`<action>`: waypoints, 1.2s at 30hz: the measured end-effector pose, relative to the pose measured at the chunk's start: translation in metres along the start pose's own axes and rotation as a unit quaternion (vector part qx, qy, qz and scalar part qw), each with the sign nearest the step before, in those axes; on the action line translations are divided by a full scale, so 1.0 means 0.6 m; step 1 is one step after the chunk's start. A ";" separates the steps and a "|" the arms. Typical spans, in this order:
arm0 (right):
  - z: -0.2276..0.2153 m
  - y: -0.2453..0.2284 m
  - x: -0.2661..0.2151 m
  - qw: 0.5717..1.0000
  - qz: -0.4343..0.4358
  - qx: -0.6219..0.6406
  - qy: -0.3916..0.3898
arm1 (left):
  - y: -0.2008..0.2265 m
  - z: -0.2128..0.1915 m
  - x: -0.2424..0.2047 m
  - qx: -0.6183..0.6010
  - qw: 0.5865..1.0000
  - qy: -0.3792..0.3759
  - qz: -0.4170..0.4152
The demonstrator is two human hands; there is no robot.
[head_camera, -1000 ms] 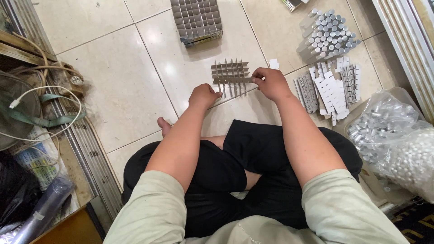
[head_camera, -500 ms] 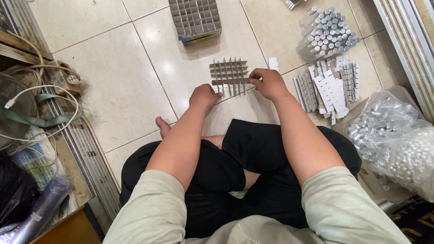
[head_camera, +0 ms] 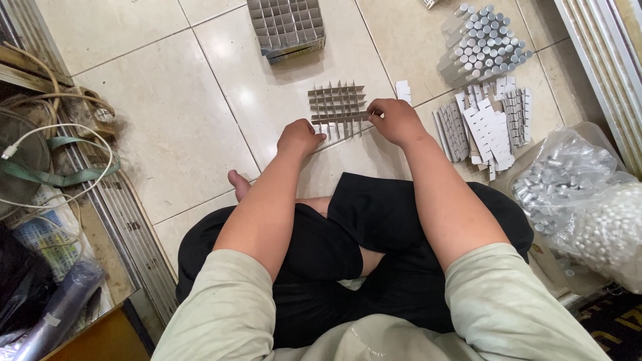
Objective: Assembling cardboard grid dividers for packaging by interlocking individual strips and placing them into a box.
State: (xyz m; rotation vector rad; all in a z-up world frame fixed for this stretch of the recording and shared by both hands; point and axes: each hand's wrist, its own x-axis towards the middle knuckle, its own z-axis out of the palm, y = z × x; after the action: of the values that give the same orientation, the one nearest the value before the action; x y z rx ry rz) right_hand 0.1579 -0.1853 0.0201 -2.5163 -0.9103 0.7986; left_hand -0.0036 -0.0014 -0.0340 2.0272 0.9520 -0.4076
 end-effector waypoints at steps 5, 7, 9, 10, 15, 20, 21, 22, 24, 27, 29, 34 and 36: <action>-0.003 -0.004 -0.005 1.000 0.000 -0.003 0.002 | -0.001 0.001 -0.001 0.003 1.000 0.008 -0.002; -0.003 -0.003 -0.002 1.000 -0.001 -0.004 0.005 | -0.002 0.001 0.003 0.005 1.000 0.010 0.001; 0.000 0.001 -0.002 1.000 -0.008 0.002 0.011 | -0.005 0.003 0.005 -0.007 1.000 0.000 0.017; 0.001 0.003 0.000 1.000 -0.006 0.004 0.014 | -0.004 0.002 0.005 -0.004 1.000 -0.001 0.020; 0.005 0.010 0.003 1.000 -0.013 0.012 0.014 | 0.000 -0.004 0.001 0.001 1.000 0.000 0.030; -0.006 -0.005 -0.005 1.000 -0.021 0.005 0.018 | 0.003 -0.009 -0.005 0.017 0.999 -0.003 0.033; -0.006 -0.005 -0.005 0.999 -0.028 0.005 0.018 | 0.002 -0.008 -0.004 0.019 0.999 -0.003 0.034; -0.007 -0.006 -0.005 0.999 -0.028 0.006 0.019 | 0.003 -0.010 -0.007 0.020 0.999 -0.003 0.034; -0.008 -0.008 -0.005 0.999 -0.033 -0.001 0.017 | 0.006 -0.014 -0.012 0.017 0.999 0.000 0.032; -0.007 -0.003 -0.004 0.999 -0.032 -0.003 0.009 | 0.013 -0.020 -0.023 0.024 0.999 0.000 0.027; -0.012 -0.005 -0.005 0.999 -0.034 0.001 0.009 | 0.018 -0.025 -0.027 0.023 0.999 -0.002 0.029; -0.017 -0.008 -0.005 0.999 -0.032 0.000 -0.005 | 0.018 -0.023 -0.030 0.024 0.999 -0.004 0.045; -0.022 -0.013 -0.009 0.999 -0.035 0.009 -0.004 | 0.021 -0.024 -0.031 0.043 0.998 -0.004 0.044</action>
State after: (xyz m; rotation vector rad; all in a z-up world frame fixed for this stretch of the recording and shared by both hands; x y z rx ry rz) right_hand 0.1587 -0.1847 0.0361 -2.4523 -0.9830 0.7928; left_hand -0.0072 -0.0032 -0.0080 2.1361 0.8484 -0.4149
